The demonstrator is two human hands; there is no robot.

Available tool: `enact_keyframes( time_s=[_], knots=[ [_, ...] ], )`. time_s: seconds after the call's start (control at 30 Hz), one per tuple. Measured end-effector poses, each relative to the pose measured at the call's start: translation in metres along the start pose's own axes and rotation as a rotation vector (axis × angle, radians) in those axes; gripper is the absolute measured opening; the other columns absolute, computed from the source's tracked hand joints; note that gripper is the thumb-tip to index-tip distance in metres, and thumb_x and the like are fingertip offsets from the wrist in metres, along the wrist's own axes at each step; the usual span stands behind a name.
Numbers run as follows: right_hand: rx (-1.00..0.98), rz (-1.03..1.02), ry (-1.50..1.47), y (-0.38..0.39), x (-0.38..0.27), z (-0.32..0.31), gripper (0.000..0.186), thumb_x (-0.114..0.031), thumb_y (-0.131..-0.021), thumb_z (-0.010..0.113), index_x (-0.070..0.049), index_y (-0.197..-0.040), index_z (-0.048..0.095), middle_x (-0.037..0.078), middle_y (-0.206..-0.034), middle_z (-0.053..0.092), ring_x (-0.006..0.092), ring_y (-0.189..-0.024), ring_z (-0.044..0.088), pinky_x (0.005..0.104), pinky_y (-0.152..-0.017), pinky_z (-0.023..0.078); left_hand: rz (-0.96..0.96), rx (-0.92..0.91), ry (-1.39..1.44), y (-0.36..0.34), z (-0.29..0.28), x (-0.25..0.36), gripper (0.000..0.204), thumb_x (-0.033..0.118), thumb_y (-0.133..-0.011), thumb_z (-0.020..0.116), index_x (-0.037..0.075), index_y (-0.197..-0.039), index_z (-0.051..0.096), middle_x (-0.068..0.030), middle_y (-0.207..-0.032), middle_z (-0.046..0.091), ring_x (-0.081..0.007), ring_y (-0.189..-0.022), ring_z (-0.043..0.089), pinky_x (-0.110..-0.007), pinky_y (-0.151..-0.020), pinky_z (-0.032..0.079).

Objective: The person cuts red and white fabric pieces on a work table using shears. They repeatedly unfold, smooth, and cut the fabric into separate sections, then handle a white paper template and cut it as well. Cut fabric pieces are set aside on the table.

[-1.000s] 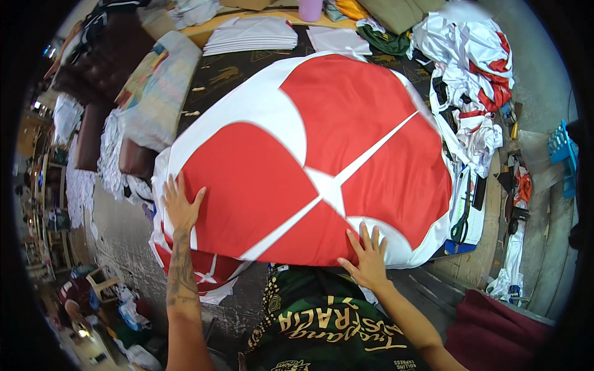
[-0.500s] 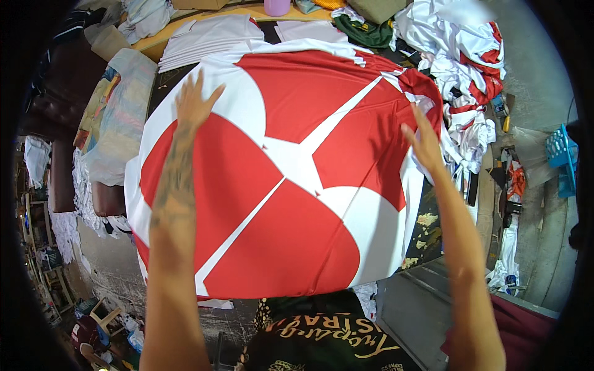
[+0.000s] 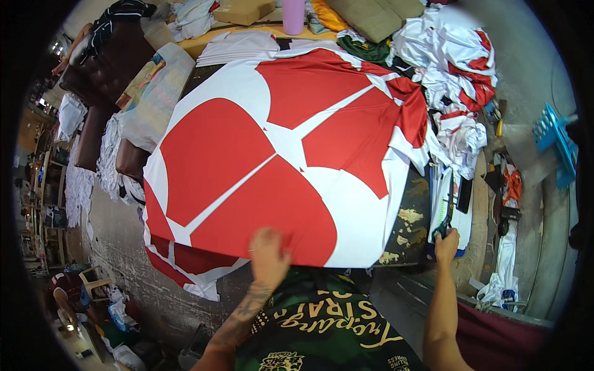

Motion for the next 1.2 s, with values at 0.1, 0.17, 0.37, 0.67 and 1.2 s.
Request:
enact_keyframes(
  time_s=[0.1, 0.17, 0.37, 0.67, 1.2],
  knots=[
    [-0.09, -0.162, -0.136, -0.028, 0.011, -0.013, 0.039, -0.02, -0.087, 0.083, 0.005, -0.11, 0.063, 0.024, -0.099, 0.072, 0.0425, -0.093, 0.07, 0.0498, -0.083, 0.054, 0.39, -0.243, 0.146, -0.004, 0.052, 0.102, 0.053, 0.031, -0.088, 0.081, 0.006, -0.131, 0.064, -0.0173, -0.135, 0.058, -0.0375, -0.132, 0.052, -0.056, -0.111, 0.04],
    [-0.391, -0.051, -0.422, -0.024, 0.025, -0.027, 0.037, -0.03, -0.092, 0.081, 0.001, -0.102, 0.066, 0.016, -0.084, 0.071, 0.0314, -0.075, 0.068, 0.0426, -0.07, 0.054, 0.541, -0.176, 0.145, -0.004, 0.068, 0.142, 0.043, 0.031, -0.089, 0.082, 0.009, -0.124, 0.07, -0.0147, -0.13, 0.062, -0.0352, -0.123, 0.058, -0.053, -0.105, 0.047],
    [-1.005, 0.076, -0.627, 0.115, 0.05, -0.092, 0.044, -0.042, -0.104, 0.07, -0.004, -0.126, 0.066, 0.01, -0.118, 0.068, 0.0213, -0.11, 0.065, 0.0353, -0.094, 0.051, 0.317, -0.278, 0.434, 0.019, 0.063, 0.147, 0.02, 0.017, -0.096, 0.075, 0.004, -0.111, 0.076, -0.0123, -0.104, 0.072, -0.0315, -0.099, 0.064, -0.042, -0.089, 0.053],
    [-1.317, -0.428, -0.165, 0.148, -0.071, -0.038, 0.08, -0.079, -0.085, 0.073, -0.001, -0.099, 0.073, 0.019, -0.087, 0.071, 0.0324, -0.085, 0.07, 0.0449, -0.082, 0.054, 0.209, -0.338, 0.371, 0.024, 0.057, 0.151, 0.012, 0.015, -0.094, 0.076, 0.009, -0.102, 0.081, -0.0019, -0.11, 0.069, -0.0273, -0.117, 0.054, -0.045, -0.106, 0.038],
    [-1.368, -0.368, -0.155, 0.09, -0.279, 0.007, 0.078, -0.077, -0.077, 0.082, 0.0, -0.077, 0.073, 0.01, -0.07, 0.067, 0.0195, -0.067, 0.063, 0.0368, -0.066, 0.051, 0.348, -0.739, 0.67, -0.011, 0.082, 0.116, 0.016, 0.026, -0.098, 0.074, 0.011, -0.102, 0.076, -0.0013, -0.117, 0.067, -0.025, -0.133, 0.049, -0.049, -0.115, 0.038]
  ],
)
Point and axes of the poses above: each hand's wrist, its own y-axis away from the middle knuckle, its own z-axis out of the palm, x = y × z, the point moved 3 cm from there along -y, towards the middle knuckle
